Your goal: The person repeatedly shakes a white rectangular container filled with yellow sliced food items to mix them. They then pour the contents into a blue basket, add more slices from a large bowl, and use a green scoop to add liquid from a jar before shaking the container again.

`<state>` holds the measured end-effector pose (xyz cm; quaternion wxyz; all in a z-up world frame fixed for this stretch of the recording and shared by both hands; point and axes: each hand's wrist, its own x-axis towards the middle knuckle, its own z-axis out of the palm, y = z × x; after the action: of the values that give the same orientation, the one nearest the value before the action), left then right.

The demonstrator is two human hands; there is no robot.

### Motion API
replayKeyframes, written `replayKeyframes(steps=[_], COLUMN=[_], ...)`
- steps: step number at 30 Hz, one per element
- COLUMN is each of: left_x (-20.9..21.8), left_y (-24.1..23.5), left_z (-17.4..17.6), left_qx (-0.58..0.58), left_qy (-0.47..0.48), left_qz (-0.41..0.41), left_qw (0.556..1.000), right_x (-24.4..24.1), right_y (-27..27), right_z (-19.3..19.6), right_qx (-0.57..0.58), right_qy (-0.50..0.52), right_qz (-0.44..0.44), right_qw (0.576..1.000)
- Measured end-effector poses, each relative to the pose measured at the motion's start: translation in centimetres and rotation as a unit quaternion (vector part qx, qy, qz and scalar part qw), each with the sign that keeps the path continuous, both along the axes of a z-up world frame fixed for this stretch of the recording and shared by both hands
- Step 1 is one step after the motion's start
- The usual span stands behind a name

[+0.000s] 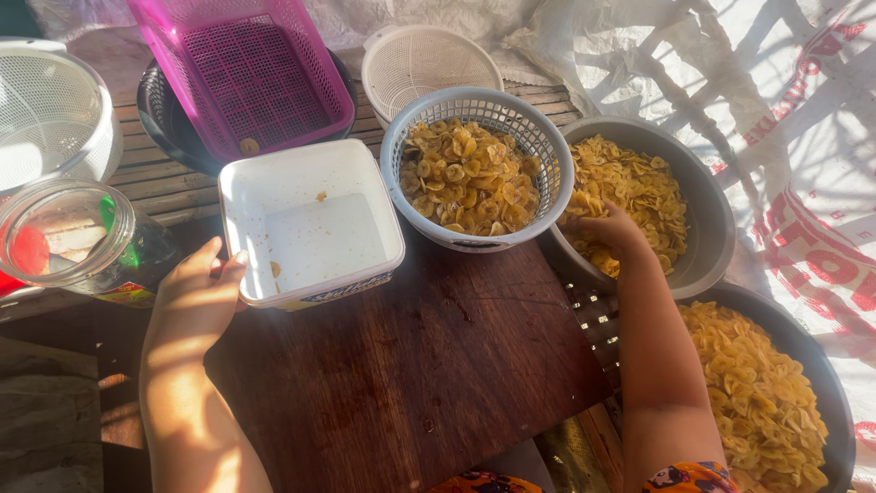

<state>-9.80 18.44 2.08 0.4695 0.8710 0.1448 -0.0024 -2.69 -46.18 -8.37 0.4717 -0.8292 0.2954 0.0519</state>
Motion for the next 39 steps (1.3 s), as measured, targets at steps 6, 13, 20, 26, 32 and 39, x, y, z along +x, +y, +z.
replayKeyframes(steps=[6, 13, 20, 26, 32, 39], left_x=[-0.1, -0.1, -0.1, -0.6, -0.7, -1.0], left_y=[0.1, -0.2, -0.5, -1.0, -0.9, -1.1], left_z=[0.4, 0.8, 0.8, 2.0, 2.1, 2.6], left_qx=[-0.016, -0.038, -0.009, -0.05, -0.031, -0.05], left_qy=[0.009, 0.011, -0.024, -0.022, -0.008, -0.005], left_qz=[0.004, -0.026, -0.03, -0.007, -0.039, -0.034], left_qw=[1.0, 0.999, 0.999, 0.998, 0.999, 0.998], right_x=[-0.5, -0.9, 1.4, 4.4, 4.4, 5.5], right_y=[-2.8, -4.7, 4.0, 22.6, 40.6, 43.3], right_z=[1.0, 3.1, 16.9, 22.0, 15.2, 10.9], right_qx=[0.192, 0.299, 0.331, 0.443, 0.138, 0.11], right_qy=[-0.075, -0.13, -0.219, -0.172, -0.12, -0.16], right_qz=[-0.071, -0.139, 0.12, 0.374, 0.407, 0.473], right_qw=[0.976, 0.935, 0.91, 0.797, 0.895, 0.859])
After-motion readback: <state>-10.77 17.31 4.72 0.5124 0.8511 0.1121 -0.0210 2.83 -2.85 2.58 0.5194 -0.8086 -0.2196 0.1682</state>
